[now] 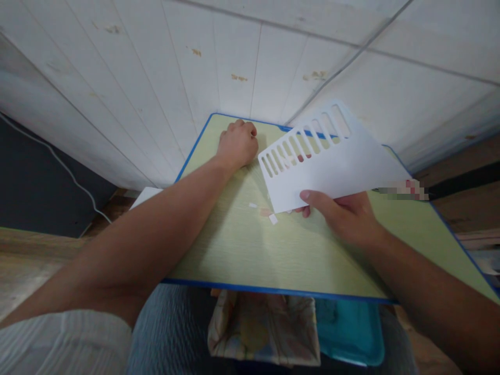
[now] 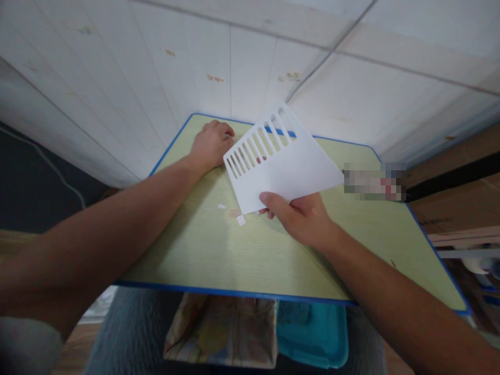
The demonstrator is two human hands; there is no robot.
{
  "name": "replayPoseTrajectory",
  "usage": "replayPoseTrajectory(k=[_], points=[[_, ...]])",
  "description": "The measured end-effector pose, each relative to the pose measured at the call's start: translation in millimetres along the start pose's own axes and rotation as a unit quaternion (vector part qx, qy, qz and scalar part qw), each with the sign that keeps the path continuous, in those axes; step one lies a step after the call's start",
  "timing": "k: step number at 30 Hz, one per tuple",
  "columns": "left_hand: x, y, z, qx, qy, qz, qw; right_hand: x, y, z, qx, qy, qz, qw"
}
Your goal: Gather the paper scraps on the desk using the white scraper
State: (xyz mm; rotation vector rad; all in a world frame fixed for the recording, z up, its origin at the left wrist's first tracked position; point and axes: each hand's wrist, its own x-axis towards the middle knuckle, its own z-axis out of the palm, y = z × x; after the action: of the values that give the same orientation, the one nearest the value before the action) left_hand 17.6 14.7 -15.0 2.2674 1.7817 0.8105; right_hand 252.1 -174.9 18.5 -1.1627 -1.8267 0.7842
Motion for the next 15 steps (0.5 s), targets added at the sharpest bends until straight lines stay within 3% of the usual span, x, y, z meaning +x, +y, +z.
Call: replayPoseTrajectory(k=[10, 15], points=[[-1.3, -0.7, -3.5, -0.004, -0.004, -0.002, 1.0, -0.7, -2.0, -3.6, -0.001, 0.001, -0.034, 0.999], [-3.1, 1.9, -7.3, 0.014, -0.017, -0.004, 1.0, -2.5, -4.7, -4.7, 0.016, -0.037, -0.05, 0.998]])
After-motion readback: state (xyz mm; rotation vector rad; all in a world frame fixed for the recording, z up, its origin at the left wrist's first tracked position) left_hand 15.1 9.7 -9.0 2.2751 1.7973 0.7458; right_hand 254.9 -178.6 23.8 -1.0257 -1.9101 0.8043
